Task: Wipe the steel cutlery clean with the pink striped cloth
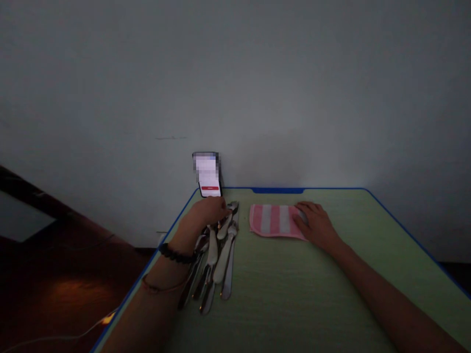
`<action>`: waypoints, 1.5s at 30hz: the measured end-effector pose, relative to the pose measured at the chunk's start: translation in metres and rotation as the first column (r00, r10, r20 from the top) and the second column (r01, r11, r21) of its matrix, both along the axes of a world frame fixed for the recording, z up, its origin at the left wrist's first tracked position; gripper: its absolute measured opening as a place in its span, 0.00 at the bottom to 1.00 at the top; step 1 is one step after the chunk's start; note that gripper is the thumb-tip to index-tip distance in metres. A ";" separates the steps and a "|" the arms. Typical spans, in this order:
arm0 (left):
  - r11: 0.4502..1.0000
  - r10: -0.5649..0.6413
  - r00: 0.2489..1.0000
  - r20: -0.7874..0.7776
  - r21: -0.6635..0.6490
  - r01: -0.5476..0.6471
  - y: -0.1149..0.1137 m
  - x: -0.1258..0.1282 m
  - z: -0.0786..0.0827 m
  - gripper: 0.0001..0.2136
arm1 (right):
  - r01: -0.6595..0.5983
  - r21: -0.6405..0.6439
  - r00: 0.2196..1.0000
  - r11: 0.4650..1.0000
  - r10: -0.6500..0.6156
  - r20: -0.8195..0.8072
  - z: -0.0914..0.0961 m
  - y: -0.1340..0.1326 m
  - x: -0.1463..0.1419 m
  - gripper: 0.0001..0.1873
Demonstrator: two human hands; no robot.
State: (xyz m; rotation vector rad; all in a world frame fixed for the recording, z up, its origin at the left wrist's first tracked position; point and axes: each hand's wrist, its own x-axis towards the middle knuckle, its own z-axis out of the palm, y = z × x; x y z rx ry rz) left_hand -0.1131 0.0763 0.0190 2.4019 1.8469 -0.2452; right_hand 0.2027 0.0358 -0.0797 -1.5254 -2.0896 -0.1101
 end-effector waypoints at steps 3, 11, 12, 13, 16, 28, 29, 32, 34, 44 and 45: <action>0.998 -0.012 0.999 -0.038 -0.058 0.010 -0.003 0.004 0.005 0.16 | 0.003 -0.016 1.000 1.000 -0.003 0.008 0.000 0.000 0.000 0.20; 0.987 -0.031 0.990 -0.135 -0.162 0.008 -0.025 0.029 0.016 0.20 | 0.016 -0.033 1.000 0.999 -0.015 0.016 0.000 0.001 0.000 0.21; 0.988 -0.029 0.989 -0.148 -0.155 0.006 -0.027 0.032 0.016 0.20 | 0.017 -0.034 1.000 0.999 -0.017 0.015 0.001 0.000 0.000 0.21; 0.989 -0.029 0.987 -0.158 -0.148 0.006 -0.029 0.035 0.016 0.20 | 0.018 -0.035 1.000 0.999 -0.017 0.012 0.001 0.000 0.000 0.21; 0.992 -0.037 0.984 -0.175 -0.125 0.016 -0.032 0.041 0.014 0.18 | 0.014 -0.033 1.000 0.999 -0.013 0.008 0.001 0.000 0.000 0.21; 0.996 -0.082 0.995 -0.063 -0.040 0.079 -0.031 0.046 -0.004 0.11 | -0.001 -0.044 1.000 0.999 0.001 0.001 0.001 0.001 0.000 0.21; 0.995 -0.090 0.995 -0.036 -0.034 0.089 -0.030 0.046 -0.004 0.10 | -0.001 -0.043 1.000 0.999 0.001 -0.003 0.001 0.001 0.000 0.21; 0.988 -0.148 0.986 0.082 -0.019 0.150 -0.025 0.043 0.003 0.07 | -0.004 -0.042 1.000 0.999 0.003 -0.020 0.002 0.000 -0.001 0.20; 0.981 -0.190 0.966 0.178 0.001 0.193 -0.024 0.043 0.011 0.08 | -0.010 -0.037 0.999 0.999 0.009 -0.045 0.002 0.000 -0.001 0.20; 0.981 -0.094 0.647 0.756 -0.039 0.188 -0.040 0.077 0.012 0.15 | 0.145 -0.172 0.757 0.974 -0.221 -0.615 0.016 -0.003 0.007 0.14; 0.982 -0.113 0.643 0.757 -0.013 0.189 -0.041 0.078 0.013 0.14 | 0.137 -0.185 0.721 0.973 -0.226 -0.655 0.016 -0.003 0.008 0.15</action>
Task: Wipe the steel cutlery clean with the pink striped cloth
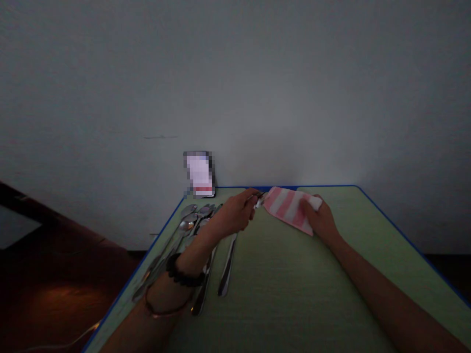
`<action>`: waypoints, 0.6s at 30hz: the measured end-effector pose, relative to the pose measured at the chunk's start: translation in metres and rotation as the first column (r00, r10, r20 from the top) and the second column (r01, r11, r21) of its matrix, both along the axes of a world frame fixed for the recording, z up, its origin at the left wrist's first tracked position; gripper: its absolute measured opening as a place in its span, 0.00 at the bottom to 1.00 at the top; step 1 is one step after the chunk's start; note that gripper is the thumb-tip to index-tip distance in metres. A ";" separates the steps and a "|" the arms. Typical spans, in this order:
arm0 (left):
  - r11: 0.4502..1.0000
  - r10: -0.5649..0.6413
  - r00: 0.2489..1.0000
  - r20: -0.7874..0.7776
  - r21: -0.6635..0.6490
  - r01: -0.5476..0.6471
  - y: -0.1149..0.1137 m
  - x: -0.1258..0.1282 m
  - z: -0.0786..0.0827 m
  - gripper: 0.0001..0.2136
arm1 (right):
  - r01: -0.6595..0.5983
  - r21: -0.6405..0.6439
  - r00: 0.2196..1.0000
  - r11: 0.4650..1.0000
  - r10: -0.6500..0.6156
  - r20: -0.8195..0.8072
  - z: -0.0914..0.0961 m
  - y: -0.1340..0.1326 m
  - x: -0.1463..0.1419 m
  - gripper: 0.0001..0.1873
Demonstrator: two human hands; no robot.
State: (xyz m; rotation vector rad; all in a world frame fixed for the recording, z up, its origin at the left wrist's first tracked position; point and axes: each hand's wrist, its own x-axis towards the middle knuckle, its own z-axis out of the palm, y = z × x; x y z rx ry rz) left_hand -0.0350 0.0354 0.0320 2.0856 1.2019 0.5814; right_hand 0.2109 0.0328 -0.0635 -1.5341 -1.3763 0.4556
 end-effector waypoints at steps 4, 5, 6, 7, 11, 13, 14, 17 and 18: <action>0.987 -0.158 0.987 -0.031 -0.008 0.157 -0.002 -0.001 0.005 0.11 | -0.021 0.001 0.986 1.000 0.021 -0.165 -0.001 0.001 0.002 0.18; 0.974 -0.223 0.975 -0.020 -0.055 0.222 -0.003 -0.001 0.006 0.11 | -0.034 0.010 0.980 0.999 0.035 -0.195 -0.001 0.002 0.003 0.18; 0.955 -0.276 0.961 0.002 -0.110 0.274 -0.004 -0.001 0.005 0.12 | -0.049 0.022 0.973 0.999 0.053 -0.225 -0.001 0.002 0.003 0.18; 0.941 -0.300 0.954 0.023 -0.159 0.300 -0.006 0.000 0.004 0.12 | -0.063 0.033 0.964 0.997 0.069 -0.258 -0.002 0.003 0.003 0.18; 0.983 -0.142 0.989 -0.040 -0.119 0.137 -0.019 0.012 -0.008 0.15 | -0.078 0.034 0.880 0.996 0.085 -0.468 -0.001 0.002 0.005 0.18; 0.996 -0.080 0.997 -0.020 -0.052 0.078 -0.028 0.022 -0.016 0.14 | -0.096 0.029 0.771 0.995 0.093 -0.630 0.000 0.000 0.003 0.17; 0.997 -0.047 0.997 0.061 -0.057 0.050 -0.032 0.028 -0.020 0.13 | -0.106 0.032 0.707 0.994 0.098 -0.701 0.001 -0.001 0.002 0.16; 0.855 -0.050 0.902 0.428 -0.449 0.260 -0.042 0.041 -0.035 0.14 | -0.142 0.062 0.552 0.988 0.131 -0.823 0.004 -0.006 -0.003 0.14; 0.830 -0.045 0.881 0.471 -0.473 0.295 -0.043 0.045 -0.040 0.15 | -0.163 0.073 0.494 0.984 0.146 -0.857 0.004 -0.008 -0.005 0.14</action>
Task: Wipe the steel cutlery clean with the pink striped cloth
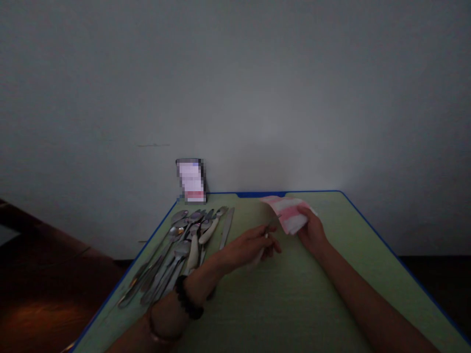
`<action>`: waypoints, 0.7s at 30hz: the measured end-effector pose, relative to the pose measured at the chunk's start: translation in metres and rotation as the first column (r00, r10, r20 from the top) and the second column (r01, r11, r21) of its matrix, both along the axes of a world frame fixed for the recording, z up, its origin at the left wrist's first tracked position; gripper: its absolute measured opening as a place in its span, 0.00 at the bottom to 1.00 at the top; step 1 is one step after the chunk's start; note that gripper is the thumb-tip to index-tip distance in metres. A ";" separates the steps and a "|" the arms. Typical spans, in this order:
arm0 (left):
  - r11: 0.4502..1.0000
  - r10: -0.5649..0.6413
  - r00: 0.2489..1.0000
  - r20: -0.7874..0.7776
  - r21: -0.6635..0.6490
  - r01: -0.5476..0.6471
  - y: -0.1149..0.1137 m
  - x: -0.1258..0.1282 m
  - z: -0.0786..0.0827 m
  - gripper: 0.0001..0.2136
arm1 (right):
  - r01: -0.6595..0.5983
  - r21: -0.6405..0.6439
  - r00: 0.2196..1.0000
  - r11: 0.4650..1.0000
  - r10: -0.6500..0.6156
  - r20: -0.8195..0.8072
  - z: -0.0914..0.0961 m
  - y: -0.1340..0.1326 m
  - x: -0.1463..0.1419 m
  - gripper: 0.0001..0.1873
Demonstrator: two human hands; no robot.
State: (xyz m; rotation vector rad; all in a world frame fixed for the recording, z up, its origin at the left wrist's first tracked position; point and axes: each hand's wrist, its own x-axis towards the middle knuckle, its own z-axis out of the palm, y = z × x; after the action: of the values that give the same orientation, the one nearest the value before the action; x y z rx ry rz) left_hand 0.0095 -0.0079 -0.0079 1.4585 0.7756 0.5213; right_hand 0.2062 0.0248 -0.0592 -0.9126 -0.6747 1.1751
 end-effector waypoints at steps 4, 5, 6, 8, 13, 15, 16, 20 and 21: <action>0.958 0.129 0.978 0.167 -0.274 -0.079 -0.004 0.005 -0.014 0.17 | -0.163 -0.051 0.958 0.985 0.146 -0.247 0.003 -0.008 -0.002 0.15; 0.947 0.163 0.976 0.145 -0.301 -0.113 -0.005 0.004 -0.017 0.17 | -0.198 -0.067 0.951 0.978 0.175 -0.256 0.004 -0.010 -0.002 0.16; 0.944 0.189 0.976 0.105 -0.294 -0.151 -0.006 0.004 -0.019 0.18 | -0.235 -0.085 0.945 0.968 0.207 -0.253 0.005 -0.012 -0.002 0.16; 0.944 0.237 0.970 0.057 -0.248 -0.216 -0.007 0.004 -0.025 0.18 | -0.308 -0.115 0.932 0.944 0.275 -0.236 0.007 -0.014 -0.003 0.15; 0.928 0.328 0.934 0.143 -0.234 -0.290 -0.004 0.006 -0.039 0.12 | -0.420 -0.115 0.905 0.900 0.406 -0.130 0.012 -0.018 -0.005 0.21; 0.933 0.320 0.934 0.158 -0.222 -0.282 -0.004 0.006 -0.040 0.12 | -0.433 -0.099 0.900 0.896 0.424 -0.100 0.012 -0.018 -0.002 0.30; 0.942 0.297 0.943 0.151 -0.210 -0.263 -0.004 0.005 -0.040 0.13 | -0.426 -0.100 0.904 0.899 0.418 -0.094 0.011 -0.017 0.001 0.33; 0.964 0.231 0.972 0.045 -0.146 -0.223 -0.010 0.003 -0.033 0.17 | -0.365 -0.149 0.930 0.919 0.351 -0.109 0.008 -0.011 0.005 0.31; 0.962 0.249 0.968 0.017 -0.123 -0.245 -0.011 0.003 -0.031 0.17 | -0.359 -0.161 0.932 0.919 0.344 -0.117 0.008 -0.010 0.004 0.27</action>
State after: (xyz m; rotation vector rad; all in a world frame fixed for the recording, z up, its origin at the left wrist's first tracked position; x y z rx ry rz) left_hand 0.0121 -0.0192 -0.0387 1.2462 0.9540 0.6738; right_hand 0.2103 0.0144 -0.0514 -0.9077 -0.6881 1.6100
